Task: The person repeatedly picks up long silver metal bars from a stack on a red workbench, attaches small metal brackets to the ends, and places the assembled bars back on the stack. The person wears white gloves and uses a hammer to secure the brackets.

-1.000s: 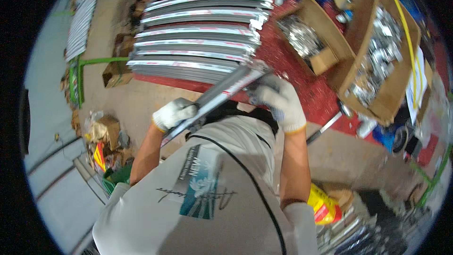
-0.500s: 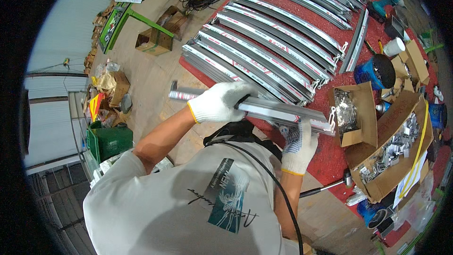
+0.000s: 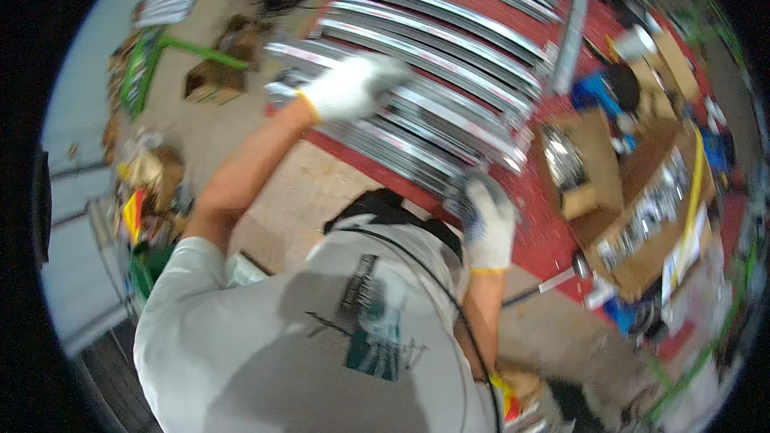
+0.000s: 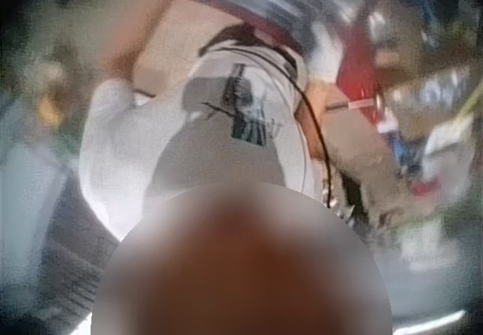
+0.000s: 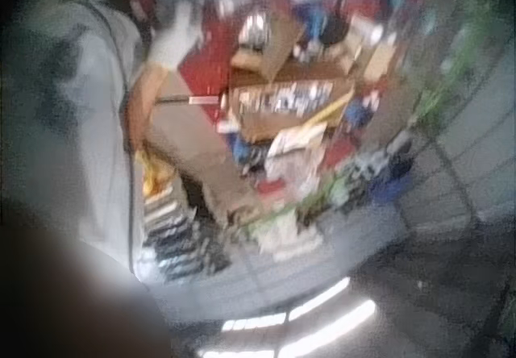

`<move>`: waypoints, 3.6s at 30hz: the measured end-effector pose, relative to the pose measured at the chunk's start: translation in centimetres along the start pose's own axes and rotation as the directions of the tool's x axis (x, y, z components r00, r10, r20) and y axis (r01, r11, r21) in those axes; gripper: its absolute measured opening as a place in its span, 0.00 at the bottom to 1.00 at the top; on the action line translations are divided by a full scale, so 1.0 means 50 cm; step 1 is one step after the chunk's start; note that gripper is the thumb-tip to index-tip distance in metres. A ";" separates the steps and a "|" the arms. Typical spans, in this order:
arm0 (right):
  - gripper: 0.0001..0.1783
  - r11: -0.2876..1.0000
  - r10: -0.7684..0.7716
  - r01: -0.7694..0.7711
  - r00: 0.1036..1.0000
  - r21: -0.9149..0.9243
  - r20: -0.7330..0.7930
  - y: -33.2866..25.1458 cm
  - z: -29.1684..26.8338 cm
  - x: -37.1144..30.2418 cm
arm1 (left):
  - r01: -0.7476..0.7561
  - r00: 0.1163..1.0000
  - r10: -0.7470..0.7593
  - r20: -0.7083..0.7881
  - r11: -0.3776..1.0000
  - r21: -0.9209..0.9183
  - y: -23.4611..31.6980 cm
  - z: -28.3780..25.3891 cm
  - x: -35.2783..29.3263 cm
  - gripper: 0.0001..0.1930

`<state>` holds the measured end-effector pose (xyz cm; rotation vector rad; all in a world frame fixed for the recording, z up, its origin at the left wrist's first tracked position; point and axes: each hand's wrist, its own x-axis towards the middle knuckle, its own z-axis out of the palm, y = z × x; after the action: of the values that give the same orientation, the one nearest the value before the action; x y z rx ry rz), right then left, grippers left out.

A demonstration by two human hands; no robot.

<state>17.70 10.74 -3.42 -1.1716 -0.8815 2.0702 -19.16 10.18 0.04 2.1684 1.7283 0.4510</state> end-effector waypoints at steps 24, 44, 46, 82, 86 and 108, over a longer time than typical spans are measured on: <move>0.22 0.997 -0.080 0.083 0.929 -0.009 -0.362 0.030 -0.107 -0.078 | -0.055 0.998 0.055 0.003 0.983 0.177 -0.076 0.069 -0.008 0.20; 0.17 0.997 0.017 0.053 0.612 0.063 -0.791 0.121 -0.020 -0.242 | 0.181 0.969 -0.241 0.052 0.836 0.518 -0.368 0.051 0.626 0.25; 0.20 0.996 0.049 0.034 0.593 0.086 -0.804 0.144 0.004 -0.246 | 0.137 0.978 -0.199 0.065 0.844 0.519 -0.374 0.072 0.629 0.25; 0.19 0.879 -0.464 0.433 0.873 -0.200 -0.153 -0.257 -0.066 -0.026 | 0.292 0.912 -0.080 0.402 0.815 -0.500 0.141 -0.184 0.023 0.38; 0.23 0.910 -0.412 0.411 0.911 -0.053 -0.026 -0.290 -0.078 -0.038 | 0.263 0.949 -0.141 0.283 0.848 -0.461 0.265 -0.093 -0.061 0.32; 0.17 0.846 -0.073 0.073 0.997 0.528 -0.020 -0.115 -0.140 -0.073 | 0.387 0.922 -0.326 0.209 0.789 -0.477 0.413 0.115 -0.159 0.33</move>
<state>26.48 13.24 0.10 -0.8181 -0.3019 2.0610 -0.35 -2.23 3.75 1.4263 1.6660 0.5874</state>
